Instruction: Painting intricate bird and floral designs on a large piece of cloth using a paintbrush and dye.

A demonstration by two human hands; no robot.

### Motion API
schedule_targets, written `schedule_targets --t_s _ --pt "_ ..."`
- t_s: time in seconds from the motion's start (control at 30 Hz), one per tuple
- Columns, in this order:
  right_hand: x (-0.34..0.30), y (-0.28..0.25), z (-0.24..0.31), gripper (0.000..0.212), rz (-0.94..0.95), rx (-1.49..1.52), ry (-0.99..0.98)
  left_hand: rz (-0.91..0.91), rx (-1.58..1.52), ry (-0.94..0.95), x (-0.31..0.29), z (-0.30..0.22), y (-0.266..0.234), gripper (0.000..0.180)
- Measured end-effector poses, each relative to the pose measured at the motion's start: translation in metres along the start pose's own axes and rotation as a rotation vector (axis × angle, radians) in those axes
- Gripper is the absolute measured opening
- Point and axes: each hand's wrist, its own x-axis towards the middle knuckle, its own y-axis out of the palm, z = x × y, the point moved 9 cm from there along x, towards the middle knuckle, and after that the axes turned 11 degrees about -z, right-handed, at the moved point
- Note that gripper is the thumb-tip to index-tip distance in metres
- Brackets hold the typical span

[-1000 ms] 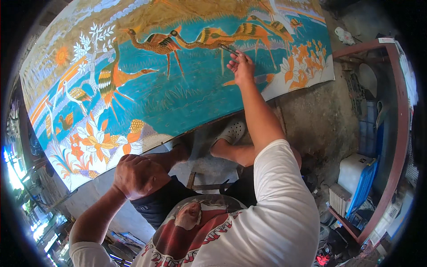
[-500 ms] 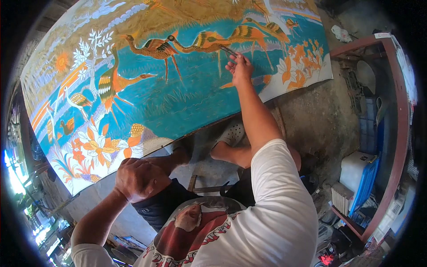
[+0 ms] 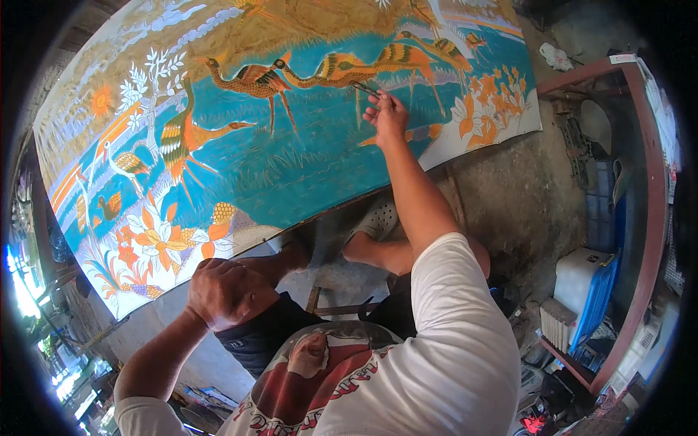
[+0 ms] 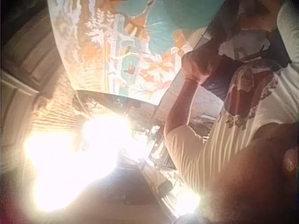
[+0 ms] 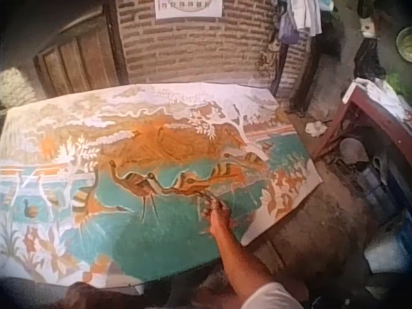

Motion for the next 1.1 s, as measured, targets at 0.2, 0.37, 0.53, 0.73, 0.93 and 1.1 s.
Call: schedule_targets --t_s 0.2,0.37,0.53,0.73,0.93,1.1 --pt "-0.003 -0.002 0.018 0.027 -0.007 -0.057 -0.06 0.018 -0.017 0.034 0.003 -0.009 -0.005 0.042" --pt "-0.01 -0.016 0.036 0.027 -0.041 0.038 -0.001 0.056 0.05 0.017 0.003 -0.004 -0.001 0.037" --pt "-0.035 -0.062 0.066 0.028 0.105 0.207 0.077 0.051 0.09 -0.024 -0.001 -0.005 0.002 0.035" --pt "-0.071 -0.199 0.127 0.032 0.097 0.328 0.019 0.052 0.16 0.035 -0.005 -0.018 0.001 0.029" --pt "-0.126 -0.413 0.144 0.031 -0.305 0.265 -0.027 0.087 0.207 0.032 -0.008 -0.023 0.013 0.036" --pt "-0.219 -0.607 0.126 0.034 -0.796 0.042 -0.012 0.076 0.322 0.024 -0.014 -0.034 0.017 0.033"
